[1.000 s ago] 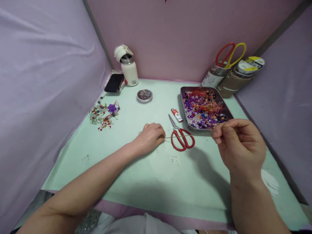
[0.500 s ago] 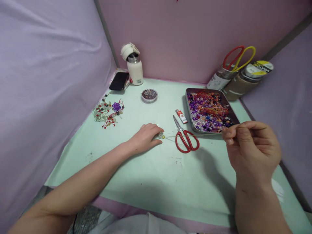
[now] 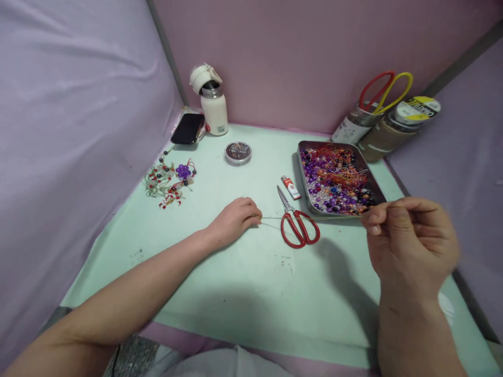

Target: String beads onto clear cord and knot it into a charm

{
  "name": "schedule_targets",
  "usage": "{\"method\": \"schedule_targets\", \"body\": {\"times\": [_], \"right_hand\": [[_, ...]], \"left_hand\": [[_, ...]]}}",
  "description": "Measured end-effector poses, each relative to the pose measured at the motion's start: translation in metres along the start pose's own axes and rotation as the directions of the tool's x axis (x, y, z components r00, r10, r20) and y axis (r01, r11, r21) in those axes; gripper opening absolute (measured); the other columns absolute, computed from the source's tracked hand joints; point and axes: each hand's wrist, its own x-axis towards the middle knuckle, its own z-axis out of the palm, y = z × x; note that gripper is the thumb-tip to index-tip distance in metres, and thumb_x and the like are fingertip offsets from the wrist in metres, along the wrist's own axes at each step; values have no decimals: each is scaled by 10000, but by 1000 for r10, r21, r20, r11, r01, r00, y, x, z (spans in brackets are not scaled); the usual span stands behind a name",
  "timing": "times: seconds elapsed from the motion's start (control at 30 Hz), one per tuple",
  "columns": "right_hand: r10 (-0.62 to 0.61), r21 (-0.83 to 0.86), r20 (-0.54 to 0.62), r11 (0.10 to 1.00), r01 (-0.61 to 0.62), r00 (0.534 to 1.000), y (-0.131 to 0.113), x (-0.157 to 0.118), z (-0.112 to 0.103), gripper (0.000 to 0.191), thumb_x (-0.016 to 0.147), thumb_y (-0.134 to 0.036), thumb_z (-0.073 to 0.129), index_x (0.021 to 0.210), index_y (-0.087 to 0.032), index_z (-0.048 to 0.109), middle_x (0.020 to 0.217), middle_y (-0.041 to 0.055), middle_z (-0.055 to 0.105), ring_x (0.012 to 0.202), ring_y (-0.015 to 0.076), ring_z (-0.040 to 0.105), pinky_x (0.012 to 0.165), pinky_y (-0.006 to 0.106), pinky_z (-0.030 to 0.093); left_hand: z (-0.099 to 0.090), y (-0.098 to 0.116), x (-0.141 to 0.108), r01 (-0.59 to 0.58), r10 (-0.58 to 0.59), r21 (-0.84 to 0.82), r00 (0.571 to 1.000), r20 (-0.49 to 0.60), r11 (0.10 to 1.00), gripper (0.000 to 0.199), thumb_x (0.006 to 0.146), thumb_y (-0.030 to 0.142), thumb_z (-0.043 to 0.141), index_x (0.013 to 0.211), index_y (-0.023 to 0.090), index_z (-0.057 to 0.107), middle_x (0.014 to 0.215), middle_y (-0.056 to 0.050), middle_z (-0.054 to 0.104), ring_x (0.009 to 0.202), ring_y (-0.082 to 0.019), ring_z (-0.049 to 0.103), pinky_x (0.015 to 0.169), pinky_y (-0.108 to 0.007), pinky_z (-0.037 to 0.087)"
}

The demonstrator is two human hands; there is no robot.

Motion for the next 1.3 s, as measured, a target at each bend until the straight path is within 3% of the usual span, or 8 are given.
{"method": "schedule_targets", "body": {"times": [0.1,0.17,0.27,0.37,0.6,0.93,1.13,1.3], "right_hand": [[21,23,-47,1000,-20,999,1,3,-1,100,762,-180,704,784,-174,607,586,-21,603,490,103,479,543,272,379],[72,38,-68,997,-70,995,2,5,-1,139,729,-201,735,768,-173,604,580,-23,592,490,94,464,533,256,357],[165,55,-69,985,-162,984,5,7,-2,189,677,-199,767,773,-169,608,581,-18,588,511,94,466,514,233,319],[198,47,-61,980,-196,978,9,6,-2,193,667,-202,771,769,-174,609,581,-17,587,509,93,457,510,231,318],[206,48,-60,978,-204,977,14,6,-4,185,667,-188,768,781,-177,623,591,-12,600,531,98,476,507,217,329],[183,34,-83,983,-181,980,12,7,-3,200,639,-203,785,755,-167,626,569,-1,586,539,105,475,505,222,303],[147,34,-106,989,-145,983,8,7,0,194,606,-192,796,716,-185,637,542,-5,561,534,121,472,480,245,261],[124,41,-103,992,-121,987,5,6,-1,210,599,-205,812,715,-189,638,535,-14,559,533,121,467,477,244,262]], "left_hand": [[-13,6,-5,189,-224,-387,973,-47,902,96,804,251,654,832,161,672,867,-37,615,820,-146,551,796,-302,435],[-21,8,-9,361,-354,-659,923,152,660,159,797,300,677,846,149,664,807,-24,597,735,-115,531,736,-277,442],[-26,6,-13,521,-325,-818,839,438,245,231,777,339,715,805,119,652,773,-24,572,686,-92,519,700,-261,466],[-26,2,-15,551,-282,-832,810,515,64,211,786,297,716,793,98,646,800,-48,598,718,-100,555,748,-282,500],[-28,-2,-14,607,-274,-792,775,570,70,157,850,240,639,827,86,657,743,-52,639,608,-75,556,593,-211,460],[-27,-5,-15,599,-275,-789,788,551,136,289,861,353,627,947,92,714,716,-50,626,562,-55,473,516,-192,350],[-26,-1,-17,576,-309,-757,813,493,308,269,816,319,685,972,103,723,790,-66,667,595,-61,522,548,-201,387],[-24,-1,-17,587,-313,-750,806,503,305,236,755,270,750,925,109,718,831,-77,702,651,-82,600,648,-232,472]]}}
